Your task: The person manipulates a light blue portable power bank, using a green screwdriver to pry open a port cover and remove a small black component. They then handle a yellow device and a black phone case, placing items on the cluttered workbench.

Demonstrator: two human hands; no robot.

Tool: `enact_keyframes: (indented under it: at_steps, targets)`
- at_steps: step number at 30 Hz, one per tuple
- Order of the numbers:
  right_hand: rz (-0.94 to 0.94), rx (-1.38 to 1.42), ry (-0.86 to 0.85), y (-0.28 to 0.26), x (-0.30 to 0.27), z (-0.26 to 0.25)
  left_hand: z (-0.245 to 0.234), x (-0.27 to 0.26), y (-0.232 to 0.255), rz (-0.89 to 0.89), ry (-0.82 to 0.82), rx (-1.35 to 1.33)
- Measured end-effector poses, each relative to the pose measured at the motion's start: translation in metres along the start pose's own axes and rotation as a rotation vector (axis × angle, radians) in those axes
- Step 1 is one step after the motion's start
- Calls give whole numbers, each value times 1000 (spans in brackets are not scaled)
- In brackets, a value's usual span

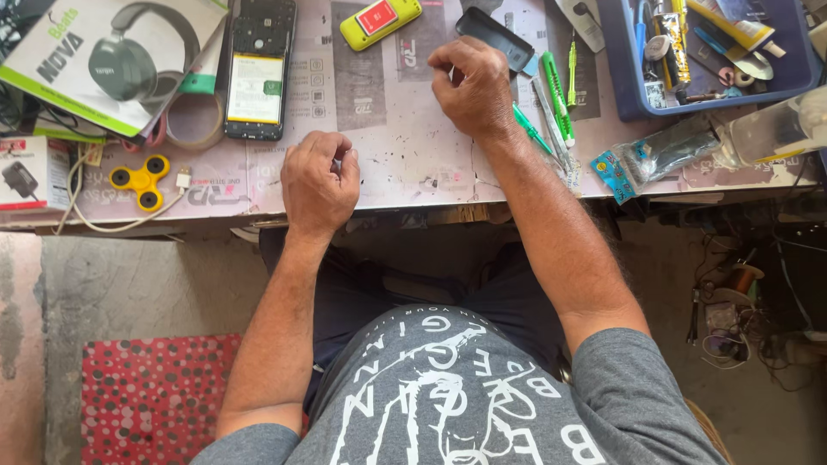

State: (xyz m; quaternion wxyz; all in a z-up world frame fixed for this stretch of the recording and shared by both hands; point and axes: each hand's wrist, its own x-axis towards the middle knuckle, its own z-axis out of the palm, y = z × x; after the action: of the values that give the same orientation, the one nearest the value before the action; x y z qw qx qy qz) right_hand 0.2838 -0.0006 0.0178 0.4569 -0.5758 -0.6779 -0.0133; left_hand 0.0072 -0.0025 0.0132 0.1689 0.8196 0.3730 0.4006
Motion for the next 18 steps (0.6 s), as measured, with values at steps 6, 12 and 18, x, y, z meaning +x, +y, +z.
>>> enact_keyframes:
  at_steps: [6,12,18]
  targets:
    - [-7,68,9,-2,-1,0,2,-2,-2,5,4,15]
    - [-35,-6,31,0,-1,0,3,-3,-4,13,-1,7]
    - [-15,31,54,3,-2,2,2,-2,-3,2,-1,4]
